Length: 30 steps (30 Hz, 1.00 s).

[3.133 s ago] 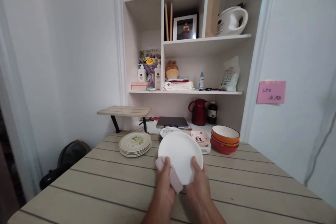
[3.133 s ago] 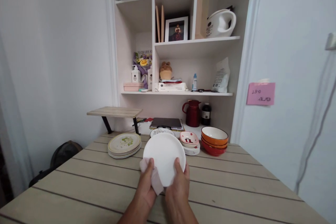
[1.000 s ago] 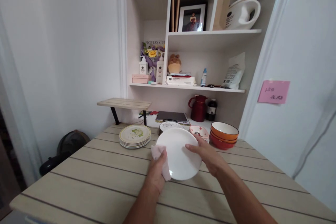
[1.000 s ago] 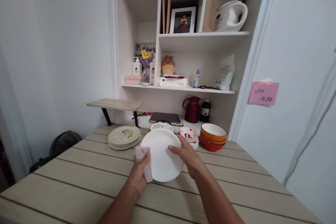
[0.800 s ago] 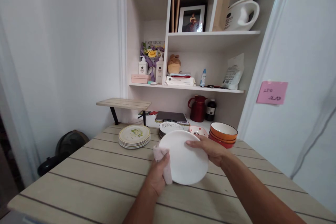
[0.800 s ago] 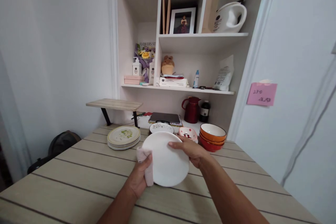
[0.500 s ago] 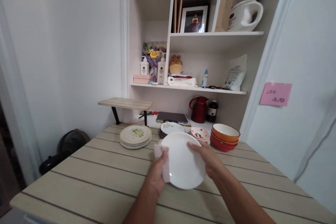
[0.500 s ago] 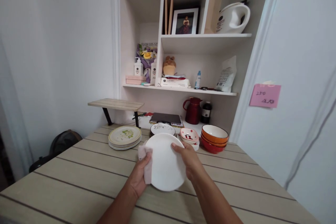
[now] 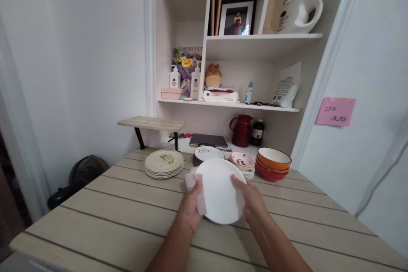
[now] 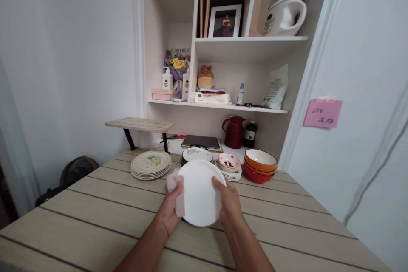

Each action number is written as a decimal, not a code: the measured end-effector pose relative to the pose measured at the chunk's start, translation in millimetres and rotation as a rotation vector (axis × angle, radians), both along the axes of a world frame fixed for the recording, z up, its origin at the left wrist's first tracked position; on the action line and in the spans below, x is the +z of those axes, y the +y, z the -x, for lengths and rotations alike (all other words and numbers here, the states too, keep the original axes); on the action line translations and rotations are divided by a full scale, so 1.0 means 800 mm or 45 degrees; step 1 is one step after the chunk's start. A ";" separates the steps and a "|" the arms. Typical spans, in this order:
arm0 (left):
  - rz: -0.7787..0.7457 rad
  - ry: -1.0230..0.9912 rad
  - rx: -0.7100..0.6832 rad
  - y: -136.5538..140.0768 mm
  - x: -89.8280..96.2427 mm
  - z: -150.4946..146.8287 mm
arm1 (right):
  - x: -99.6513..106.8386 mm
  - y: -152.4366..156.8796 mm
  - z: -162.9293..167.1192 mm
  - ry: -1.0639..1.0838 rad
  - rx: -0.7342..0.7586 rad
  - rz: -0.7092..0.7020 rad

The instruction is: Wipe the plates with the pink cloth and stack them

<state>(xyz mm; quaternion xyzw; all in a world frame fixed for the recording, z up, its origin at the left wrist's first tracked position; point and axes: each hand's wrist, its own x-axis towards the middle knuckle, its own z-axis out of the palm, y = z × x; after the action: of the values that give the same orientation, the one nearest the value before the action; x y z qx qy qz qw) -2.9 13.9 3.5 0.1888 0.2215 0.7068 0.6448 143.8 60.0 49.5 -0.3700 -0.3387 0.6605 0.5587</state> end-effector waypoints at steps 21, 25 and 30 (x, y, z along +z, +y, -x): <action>0.101 -0.004 0.068 0.000 0.000 -0.002 | -0.029 -0.034 0.071 0.338 -0.343 0.107; 0.122 0.032 0.155 0.000 -0.003 -0.002 | -0.025 -0.026 0.027 0.112 0.129 0.174; -0.004 0.098 0.079 -0.003 -0.002 -0.011 | 0.036 0.002 -0.038 -0.410 0.260 -0.061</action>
<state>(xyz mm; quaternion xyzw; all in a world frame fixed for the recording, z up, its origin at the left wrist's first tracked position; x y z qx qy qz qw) 5.6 11.7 1.5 0.2101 0.2507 0.7189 0.6134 174.1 61.5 78.0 -0.4212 -0.4752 0.6378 0.4358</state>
